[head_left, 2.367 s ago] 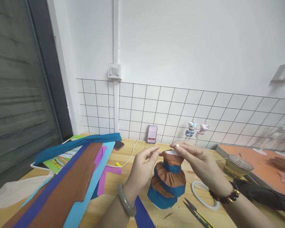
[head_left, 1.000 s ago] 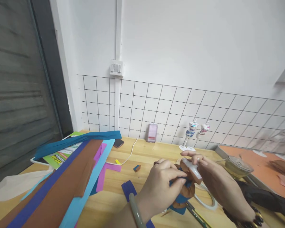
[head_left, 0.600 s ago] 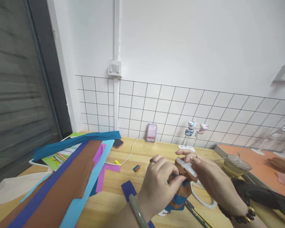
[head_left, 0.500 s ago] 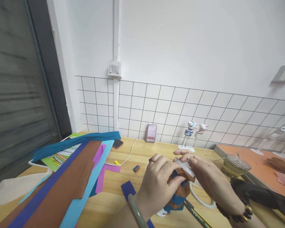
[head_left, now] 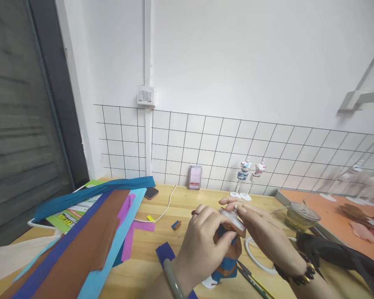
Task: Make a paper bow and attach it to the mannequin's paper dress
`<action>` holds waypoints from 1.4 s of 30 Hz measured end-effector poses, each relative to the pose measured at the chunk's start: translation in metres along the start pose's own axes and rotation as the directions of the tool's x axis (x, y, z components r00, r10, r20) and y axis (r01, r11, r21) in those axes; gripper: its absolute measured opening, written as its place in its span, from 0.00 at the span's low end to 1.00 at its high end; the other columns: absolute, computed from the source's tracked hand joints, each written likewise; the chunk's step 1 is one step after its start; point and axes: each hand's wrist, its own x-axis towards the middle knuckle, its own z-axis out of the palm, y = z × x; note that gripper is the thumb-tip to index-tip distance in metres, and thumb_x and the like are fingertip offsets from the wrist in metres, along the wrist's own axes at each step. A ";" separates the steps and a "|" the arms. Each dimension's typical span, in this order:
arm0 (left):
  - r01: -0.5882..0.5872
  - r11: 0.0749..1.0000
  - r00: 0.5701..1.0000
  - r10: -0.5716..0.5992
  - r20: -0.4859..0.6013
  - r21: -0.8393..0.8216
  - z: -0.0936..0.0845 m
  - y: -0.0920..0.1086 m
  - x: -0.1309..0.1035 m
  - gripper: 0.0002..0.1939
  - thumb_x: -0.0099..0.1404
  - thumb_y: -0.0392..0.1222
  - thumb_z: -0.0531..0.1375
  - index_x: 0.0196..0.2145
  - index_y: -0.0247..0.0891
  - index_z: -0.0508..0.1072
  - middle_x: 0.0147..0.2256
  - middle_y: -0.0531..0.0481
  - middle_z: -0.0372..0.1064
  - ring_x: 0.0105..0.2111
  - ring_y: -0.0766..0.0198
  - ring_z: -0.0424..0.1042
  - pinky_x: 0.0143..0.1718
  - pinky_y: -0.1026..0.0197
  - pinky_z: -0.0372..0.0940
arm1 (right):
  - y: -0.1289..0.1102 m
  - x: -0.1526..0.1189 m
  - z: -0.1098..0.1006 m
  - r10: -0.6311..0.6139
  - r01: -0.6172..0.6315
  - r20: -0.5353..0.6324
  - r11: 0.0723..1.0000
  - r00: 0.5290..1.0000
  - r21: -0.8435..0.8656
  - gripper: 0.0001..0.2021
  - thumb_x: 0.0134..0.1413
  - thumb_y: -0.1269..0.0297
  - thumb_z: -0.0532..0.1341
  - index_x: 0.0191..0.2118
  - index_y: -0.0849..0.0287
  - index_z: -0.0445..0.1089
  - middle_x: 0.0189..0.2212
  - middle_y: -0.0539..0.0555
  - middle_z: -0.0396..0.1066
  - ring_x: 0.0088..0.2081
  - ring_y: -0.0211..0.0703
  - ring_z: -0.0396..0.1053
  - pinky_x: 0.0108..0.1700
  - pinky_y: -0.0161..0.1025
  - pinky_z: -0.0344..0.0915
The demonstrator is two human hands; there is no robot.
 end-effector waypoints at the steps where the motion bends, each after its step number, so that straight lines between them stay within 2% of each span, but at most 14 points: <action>1: 0.026 0.999 1.000 -0.026 -0.017 -0.033 0.000 -0.001 0.000 0.06 0.57 0.33 0.58 0.34 0.41 0.70 0.33 0.50 0.67 0.39 0.60 0.64 0.43 0.57 0.58 | -0.001 0.001 0.000 0.018 -0.018 -0.005 1.000 1.000 0.016 0.13 0.55 0.55 0.55 0.34 0.55 0.74 0.51 0.55 0.66 0.52 0.52 0.62 0.54 0.46 0.57; 4: 0.135 0.982 0.981 -0.151 -0.121 -0.132 0.001 -0.008 0.000 0.05 0.59 0.34 0.56 0.35 0.40 0.67 0.35 0.49 0.67 0.39 0.60 0.65 0.43 0.57 0.59 | -0.004 0.009 0.001 0.062 -0.058 -0.024 0.989 0.998 0.134 0.13 0.53 0.54 0.57 0.34 0.55 0.74 0.48 0.56 0.69 0.48 0.52 0.64 0.50 0.45 0.60; 6: 0.250 0.947 0.943 -0.285 -0.171 -0.203 0.003 -0.017 0.000 0.04 0.61 0.37 0.54 0.35 0.40 0.66 0.35 0.48 0.66 0.39 0.60 0.65 0.42 0.58 0.59 | -0.006 0.015 0.001 0.073 -0.064 -0.032 0.973 0.997 0.222 0.12 0.51 0.54 0.59 0.32 0.56 0.74 0.46 0.56 0.70 0.46 0.51 0.66 0.48 0.44 0.63; 8: 0.367 0.881 0.902 -0.416 -0.119 -0.298 0.004 -0.025 0.001 0.05 0.61 0.39 0.54 0.36 0.39 0.66 0.36 0.47 0.67 0.39 0.60 0.66 0.42 0.58 0.60 | -0.008 0.021 0.001 0.097 -0.082 -0.040 0.955 0.994 0.284 0.12 0.50 0.55 0.60 0.31 0.57 0.74 0.44 0.57 0.71 0.44 0.50 0.67 0.46 0.43 0.64; 10: 0.442 0.804 0.881 -0.472 0.026 -0.398 0.005 -0.031 0.003 0.09 0.60 0.42 0.56 0.38 0.37 0.67 0.38 0.45 0.69 0.40 0.59 0.67 0.42 0.58 0.61 | -0.007 0.025 0.001 0.130 -0.116 -0.017 0.935 0.991 0.336 0.11 0.49 0.56 0.61 0.31 0.58 0.74 0.41 0.56 0.72 0.43 0.48 0.67 0.45 0.43 0.64; 13: 0.506 0.703 0.862 -0.434 0.261 -0.500 0.003 -0.032 0.005 0.12 0.58 0.44 0.58 0.38 0.34 0.70 0.39 0.42 0.70 0.41 0.58 0.69 0.42 0.56 0.62 | -0.005 0.027 0.003 0.135 -0.145 0.053 0.906 0.989 0.397 0.09 0.49 0.58 0.61 0.29 0.58 0.73 0.39 0.55 0.71 0.43 0.48 0.67 0.44 0.41 0.64; 15: 0.527 0.657 0.850 -0.405 0.337 -0.539 0.000 -0.030 0.005 0.14 0.58 0.46 0.59 0.37 0.33 0.71 0.39 0.42 0.71 0.41 0.57 0.69 0.43 0.56 0.62 | -0.004 0.026 0.006 0.129 -0.154 0.086 0.890 0.988 0.430 0.08 0.49 0.59 0.61 0.29 0.57 0.73 0.38 0.54 0.70 0.42 0.46 0.67 0.44 0.40 0.65; 19: 0.543 0.564 0.836 -0.430 0.340 -0.622 -0.004 -0.025 0.006 0.17 0.53 0.48 0.63 0.34 0.32 0.70 0.38 0.42 0.70 0.41 0.57 0.69 0.41 0.58 0.62 | -0.004 0.024 0.010 0.160 -0.203 0.130 0.857 0.978 0.474 0.07 0.50 0.61 0.60 0.30 0.58 0.74 0.36 0.53 0.70 0.40 0.45 0.68 0.42 0.39 0.65; 24: 0.569 0.428 0.805 -0.466 0.368 -0.703 -0.003 -0.024 0.007 0.21 0.47 0.45 0.68 0.33 0.34 0.63 0.36 0.44 0.70 0.36 0.61 0.70 0.36 0.61 0.61 | -0.003 0.021 0.015 0.206 -0.246 0.136 0.844 0.969 0.476 0.08 0.49 0.60 0.61 0.30 0.59 0.75 0.36 0.55 0.71 0.41 0.48 0.67 0.40 0.40 0.65; 31: 0.597 0.389 0.778 -0.494 0.388 -0.702 0.003 -0.027 0.006 0.25 0.45 0.38 0.67 0.38 0.36 0.59 0.34 0.45 0.71 0.30 0.64 0.70 0.31 0.62 0.60 | 0.004 0.020 0.018 0.251 -0.275 0.113 0.847 0.961 0.454 0.10 0.52 0.60 0.59 0.34 0.59 0.76 0.44 0.56 0.72 0.50 0.52 0.63 0.46 0.43 0.64; 35: 0.594 0.367 0.773 -0.509 0.379 -0.716 0.005 -0.025 0.005 0.25 0.46 0.36 0.66 0.39 0.37 0.58 0.33 0.46 0.71 0.29 0.64 0.70 0.32 0.62 0.60 | 0.004 0.018 0.020 0.255 -0.259 0.062 0.888 0.965 0.381 0.13 0.53 0.58 0.58 0.39 0.59 0.75 0.46 0.58 0.71 0.53 0.54 0.62 0.50 0.46 0.62; 37: 0.591 0.367 0.764 -0.540 0.353 -0.719 0.005 -0.025 0.006 0.26 0.45 0.37 0.66 0.39 0.37 0.57 0.32 0.45 0.72 0.30 0.62 0.70 0.32 0.61 0.61 | 0.004 0.014 0.018 0.217 -0.201 -0.027 0.941 0.976 0.272 0.15 0.54 0.55 0.56 0.41 0.58 0.73 0.48 0.57 0.70 0.54 0.53 0.60 0.52 0.48 0.60; 40: 0.571 0.361 0.757 -0.579 0.303 -0.737 0.002 -0.026 0.008 0.28 0.45 0.38 0.67 0.40 0.36 0.56 0.34 0.43 0.72 0.33 0.59 0.71 0.35 0.59 0.62 | 0.008 0.003 0.011 0.061 -0.079 -0.237 0.995 0.970 -0.067 0.17 0.55 0.52 0.54 0.45 0.53 0.69 0.50 0.56 0.68 0.53 0.52 0.61 0.52 0.49 0.58; 42: 0.561 0.372 0.757 -0.593 0.275 -0.740 0.001 -0.027 0.010 0.28 0.45 0.38 0.67 0.41 0.36 0.56 0.35 0.42 0.72 0.34 0.58 0.72 0.36 0.58 0.62 | 0.012 -0.005 0.005 -0.157 0.034 -0.306 0.928 0.939 -0.371 0.15 0.53 0.53 0.56 0.45 0.53 0.68 0.47 0.55 0.70 0.50 0.52 0.63 0.50 0.50 0.59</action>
